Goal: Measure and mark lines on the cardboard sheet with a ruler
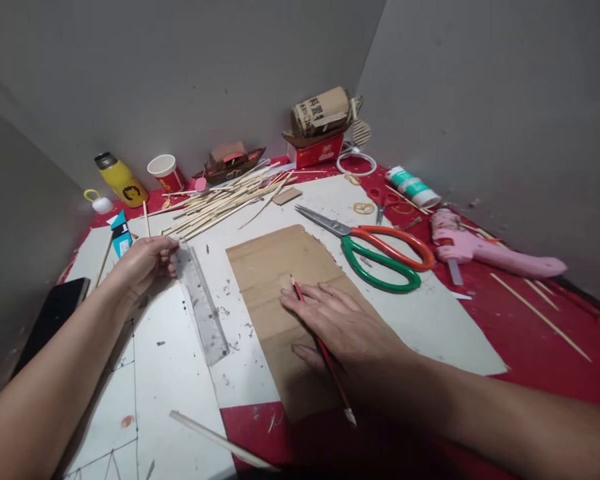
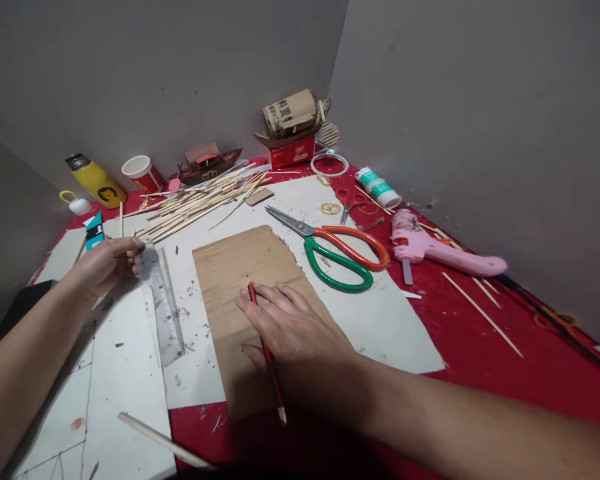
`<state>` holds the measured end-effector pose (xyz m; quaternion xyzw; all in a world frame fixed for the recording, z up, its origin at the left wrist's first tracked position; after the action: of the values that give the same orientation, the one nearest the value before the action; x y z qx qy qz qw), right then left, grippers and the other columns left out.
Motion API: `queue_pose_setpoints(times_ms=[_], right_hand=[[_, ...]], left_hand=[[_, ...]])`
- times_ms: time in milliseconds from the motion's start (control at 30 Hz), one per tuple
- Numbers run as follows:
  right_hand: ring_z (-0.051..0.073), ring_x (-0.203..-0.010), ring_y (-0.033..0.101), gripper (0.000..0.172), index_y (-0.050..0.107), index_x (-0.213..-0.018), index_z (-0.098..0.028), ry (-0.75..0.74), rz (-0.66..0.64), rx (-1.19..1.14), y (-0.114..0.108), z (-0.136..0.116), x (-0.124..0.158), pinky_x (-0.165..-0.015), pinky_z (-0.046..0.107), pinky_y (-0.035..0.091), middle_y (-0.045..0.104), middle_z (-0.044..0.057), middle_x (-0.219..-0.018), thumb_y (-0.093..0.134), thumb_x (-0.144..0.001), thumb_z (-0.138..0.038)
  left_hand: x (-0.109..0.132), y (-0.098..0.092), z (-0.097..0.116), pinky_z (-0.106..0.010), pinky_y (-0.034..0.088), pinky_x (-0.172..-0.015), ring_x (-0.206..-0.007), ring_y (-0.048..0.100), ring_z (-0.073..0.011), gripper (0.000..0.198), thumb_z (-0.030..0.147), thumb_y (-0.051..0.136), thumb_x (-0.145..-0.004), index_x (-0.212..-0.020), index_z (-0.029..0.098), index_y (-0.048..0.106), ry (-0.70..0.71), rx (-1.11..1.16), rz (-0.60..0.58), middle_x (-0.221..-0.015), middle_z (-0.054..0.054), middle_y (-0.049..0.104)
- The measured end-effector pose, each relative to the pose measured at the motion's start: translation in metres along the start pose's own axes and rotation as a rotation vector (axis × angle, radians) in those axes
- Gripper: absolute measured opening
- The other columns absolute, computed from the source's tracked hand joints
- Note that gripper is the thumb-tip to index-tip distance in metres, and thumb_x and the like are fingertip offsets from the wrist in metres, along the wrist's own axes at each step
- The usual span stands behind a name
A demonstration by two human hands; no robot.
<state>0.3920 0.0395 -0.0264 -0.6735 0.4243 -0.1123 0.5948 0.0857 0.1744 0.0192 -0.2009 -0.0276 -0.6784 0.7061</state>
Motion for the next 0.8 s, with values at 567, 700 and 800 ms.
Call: queue_pose_setpoints(times_ms=[567, 700, 800], right_hand=[[0.038, -0.124, 0.061, 0.052, 0.053, -0.136, -0.004, 0.043, 0.099, -0.032, 0.001, 0.004, 0.002, -0.101, 0.057, 0.054, 0.064, 0.024, -0.132, 0.061, -0.089, -0.025], [0.037, -0.128, 0.058, 0.051, 0.05, -0.138, -0.008, 0.04, 0.13, -0.075, -0.001, 0.004, 0.003, -0.104, 0.056, 0.052, 0.063, 0.022, -0.134, 0.058, -0.092, -0.027], [0.032, -0.131, 0.057, 0.051, 0.048, -0.141, -0.016, 0.094, 0.244, -0.186, -0.011, 0.009, 0.001, -0.105, 0.05, 0.051, 0.062, 0.019, -0.137, 0.058, -0.094, -0.031]], left_hand=[[0.033, 0.074, 0.003, -0.025, 0.029, -0.043, -0.041, 0.046, -0.0128, 0.025, 0.038, 0.078, -0.07, -0.064, 0.019, 0.062, 0.141, -0.293, -0.187, -0.049, -0.001, 0.057], [0.033, 0.087, 0.003, -0.023, 0.037, -0.043, -0.045, 0.054, -0.0135, 0.035, 0.036, 0.082, -0.064, -0.074, 0.022, 0.052, 0.15, -0.076, -0.2, -0.053, 0.001, 0.06], [0.037, 0.085, 0.008, -0.021, 0.042, -0.048, -0.047, 0.054, -0.0101, 0.042, 0.035, 0.083, -0.062, -0.081, 0.022, 0.048, 0.225, 0.059, -0.173, -0.054, 0.006, 0.058]])
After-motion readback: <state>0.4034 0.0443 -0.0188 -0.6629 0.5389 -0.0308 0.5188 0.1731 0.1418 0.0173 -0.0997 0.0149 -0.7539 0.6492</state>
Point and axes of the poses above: each hand's wrist, its own x-axis away from the middle knuckle, its own y-axis out of the palm, z = x × y, the point moved 2 cm from there along -x, towards the middle knuckle
